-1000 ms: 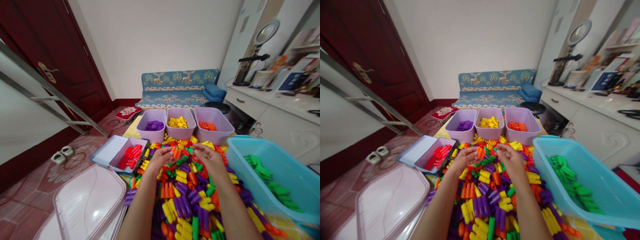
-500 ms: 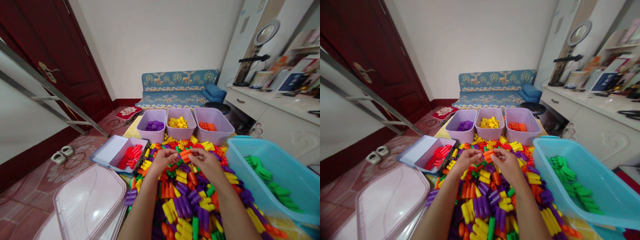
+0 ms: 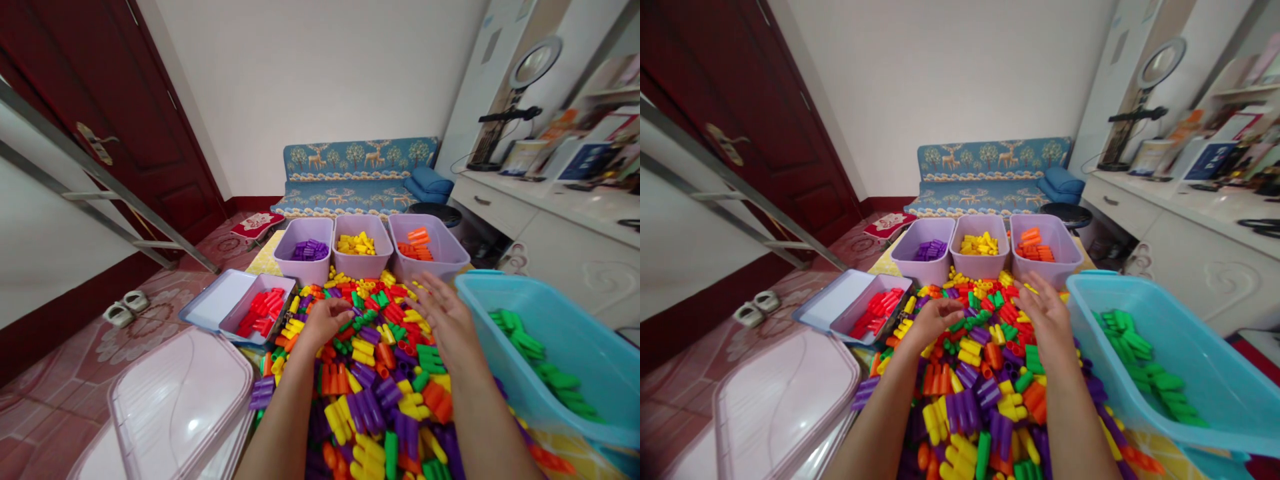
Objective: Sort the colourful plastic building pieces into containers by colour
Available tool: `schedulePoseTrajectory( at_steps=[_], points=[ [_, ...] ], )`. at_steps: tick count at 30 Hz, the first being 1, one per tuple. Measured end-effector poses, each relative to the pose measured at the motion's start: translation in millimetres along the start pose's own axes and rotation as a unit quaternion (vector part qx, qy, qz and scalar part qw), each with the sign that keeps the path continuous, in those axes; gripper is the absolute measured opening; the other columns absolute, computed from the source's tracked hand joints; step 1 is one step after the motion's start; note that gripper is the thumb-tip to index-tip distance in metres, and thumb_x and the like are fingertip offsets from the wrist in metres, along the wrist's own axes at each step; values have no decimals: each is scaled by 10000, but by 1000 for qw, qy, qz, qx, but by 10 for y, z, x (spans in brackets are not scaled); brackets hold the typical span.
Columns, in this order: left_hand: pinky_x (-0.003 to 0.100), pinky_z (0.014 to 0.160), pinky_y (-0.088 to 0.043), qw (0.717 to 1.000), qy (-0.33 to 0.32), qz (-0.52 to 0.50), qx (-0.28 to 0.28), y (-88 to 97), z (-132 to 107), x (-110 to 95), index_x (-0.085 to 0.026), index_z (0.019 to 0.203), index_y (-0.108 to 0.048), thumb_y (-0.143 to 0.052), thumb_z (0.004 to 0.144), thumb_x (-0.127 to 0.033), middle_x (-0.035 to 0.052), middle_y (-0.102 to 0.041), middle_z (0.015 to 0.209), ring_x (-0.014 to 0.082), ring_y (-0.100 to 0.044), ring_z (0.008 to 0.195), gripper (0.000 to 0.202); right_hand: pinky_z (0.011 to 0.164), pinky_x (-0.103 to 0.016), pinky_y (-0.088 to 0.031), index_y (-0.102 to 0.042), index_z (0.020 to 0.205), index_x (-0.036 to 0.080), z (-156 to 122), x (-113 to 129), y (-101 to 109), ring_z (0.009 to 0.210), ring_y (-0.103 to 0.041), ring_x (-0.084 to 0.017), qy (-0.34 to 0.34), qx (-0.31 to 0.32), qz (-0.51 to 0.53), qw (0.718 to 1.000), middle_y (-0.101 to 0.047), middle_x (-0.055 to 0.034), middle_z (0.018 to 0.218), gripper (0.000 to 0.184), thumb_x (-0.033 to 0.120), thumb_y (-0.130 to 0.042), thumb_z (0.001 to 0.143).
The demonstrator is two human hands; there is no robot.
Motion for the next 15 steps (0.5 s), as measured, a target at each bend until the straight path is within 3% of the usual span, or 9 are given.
schedulePoseTrajectory(
  at_steps=[3, 7, 10, 13, 15],
  points=[
    [239, 571, -406, 992, 10, 126, -4, 89, -16, 31, -116, 919, -719, -657, 722, -395, 56, -676, 722, 152, -575, 637, 347, 932, -461, -478, -631, 1100, 181, 45, -210, 78, 1062, -619, -281, -6, 54, -246, 968, -665, -126, 1129, 438, 438, -646, 746],
    [230, 519, -355, 972, 29, 231, 0, 230, -55, 44, -129, 863, -731, -629, 735, -422, 29, -633, 621, 138, -538, 562, 336, 996, -476, -405, -602, 1202, 159, 17, -451, 141, 1140, -569, -318, -8, 144, -498, 855, -619, -153, 1225, 520, 419, -616, 751],
    [226, 533, -383, 972, 23, 215, 87, 167, -110, 39, -147, 891, -728, -671, 683, -477, 32, -669, 682, 154, -583, 615, 394, 1019, -467, -375, -520, 1313, 164, -74, -522, 95, 1222, -502, -331, -34, 207, -554, 806, -537, -161, 1335, 704, 479, -660, 699],
    [232, 584, -441, 972, 27, 164, 164, 52, -174, 55, -161, 1036, -695, -742, 604, -464, 35, -699, 765, 179, -622, 687, 530, 1037, -446, -353, -473, 1359, 191, -181, -488, -61, 1271, -449, -322, -36, 262, -566, 780, -480, -148, 1391, 802, 487, -702, 650],
    [253, 635, -476, 975, 25, 131, 179, -12, -193, 54, -162, 1146, -646, -772, 576, -418, 45, -705, 827, 195, -635, 733, 637, 1047, -440, -337, -471, 1362, 203, -241, -456, -189, 1287, -429, -318, -33, 288, -567, 771, -475, -140, 1397, 799, 440, -717, 639]
  ],
)
Point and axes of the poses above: each hand's wrist, its own z-axis towards the middle knuckle, its own y-axis out of the back of the hand, x = y × z, the point moved 7 cm from there along z, towards the middle knuckle
